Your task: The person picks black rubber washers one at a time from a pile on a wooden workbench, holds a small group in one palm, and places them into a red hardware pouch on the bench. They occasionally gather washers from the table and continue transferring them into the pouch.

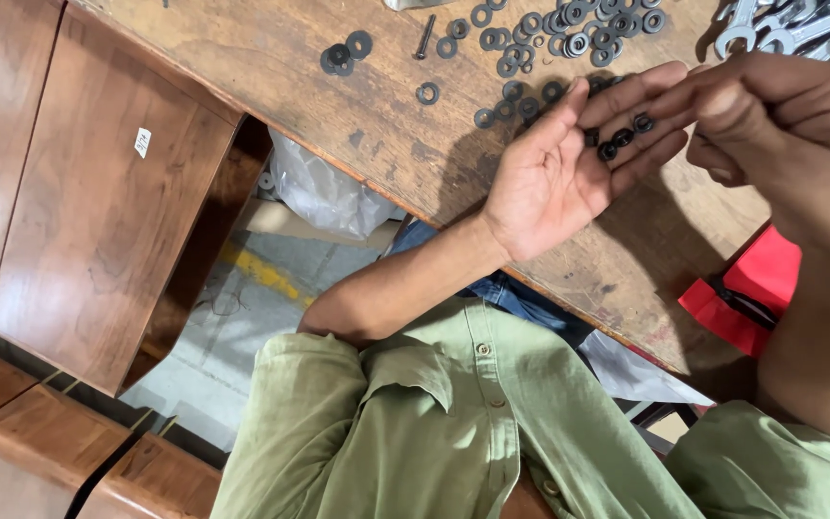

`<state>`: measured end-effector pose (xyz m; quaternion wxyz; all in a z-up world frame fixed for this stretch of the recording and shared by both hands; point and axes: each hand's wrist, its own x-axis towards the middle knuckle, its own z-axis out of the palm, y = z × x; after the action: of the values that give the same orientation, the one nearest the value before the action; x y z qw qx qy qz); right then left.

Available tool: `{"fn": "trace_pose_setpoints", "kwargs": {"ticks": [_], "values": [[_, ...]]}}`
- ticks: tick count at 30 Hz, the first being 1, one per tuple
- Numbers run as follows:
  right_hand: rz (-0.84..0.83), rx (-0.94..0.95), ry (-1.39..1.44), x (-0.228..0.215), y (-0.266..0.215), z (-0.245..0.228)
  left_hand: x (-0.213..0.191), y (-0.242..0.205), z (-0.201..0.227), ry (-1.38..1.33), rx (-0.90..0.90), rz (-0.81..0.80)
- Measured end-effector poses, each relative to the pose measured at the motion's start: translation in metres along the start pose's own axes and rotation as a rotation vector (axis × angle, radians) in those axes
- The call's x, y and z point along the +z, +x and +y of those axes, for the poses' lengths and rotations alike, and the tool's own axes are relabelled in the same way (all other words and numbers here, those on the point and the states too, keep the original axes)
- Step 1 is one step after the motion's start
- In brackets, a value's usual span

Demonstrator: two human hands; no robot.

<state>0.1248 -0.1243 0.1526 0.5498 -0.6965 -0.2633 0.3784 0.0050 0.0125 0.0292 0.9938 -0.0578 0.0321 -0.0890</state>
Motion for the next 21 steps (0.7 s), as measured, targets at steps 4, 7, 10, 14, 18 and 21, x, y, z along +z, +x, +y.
{"fn": "trace_pose_setpoints", "kwargs": {"ticks": [4,7,10,14,18,21], "values": [[0.122,0.103,-0.170,0.015,-0.002,-0.012,-0.009,-0.001,-0.003,0.043,0.032,-0.001],[0.138,0.062,-0.225,0.018,-0.003,-0.016,-0.021,-0.001,-0.006,0.015,0.033,-0.053],[0.119,0.021,-0.183,0.019,-0.003,-0.016,-0.025,0.001,-0.010,-0.017,0.050,-0.126],[0.004,-0.120,0.023,0.014,-0.004,-0.002,0.011,0.002,-0.002,0.088,0.056,0.280],[0.264,0.065,0.062,-0.011,-0.011,0.026,0.014,-0.002,0.002,0.079,0.033,0.007],[0.156,-0.033,0.368,-0.023,-0.012,0.030,0.014,-0.003,0.003,0.076,0.032,0.018]]}}
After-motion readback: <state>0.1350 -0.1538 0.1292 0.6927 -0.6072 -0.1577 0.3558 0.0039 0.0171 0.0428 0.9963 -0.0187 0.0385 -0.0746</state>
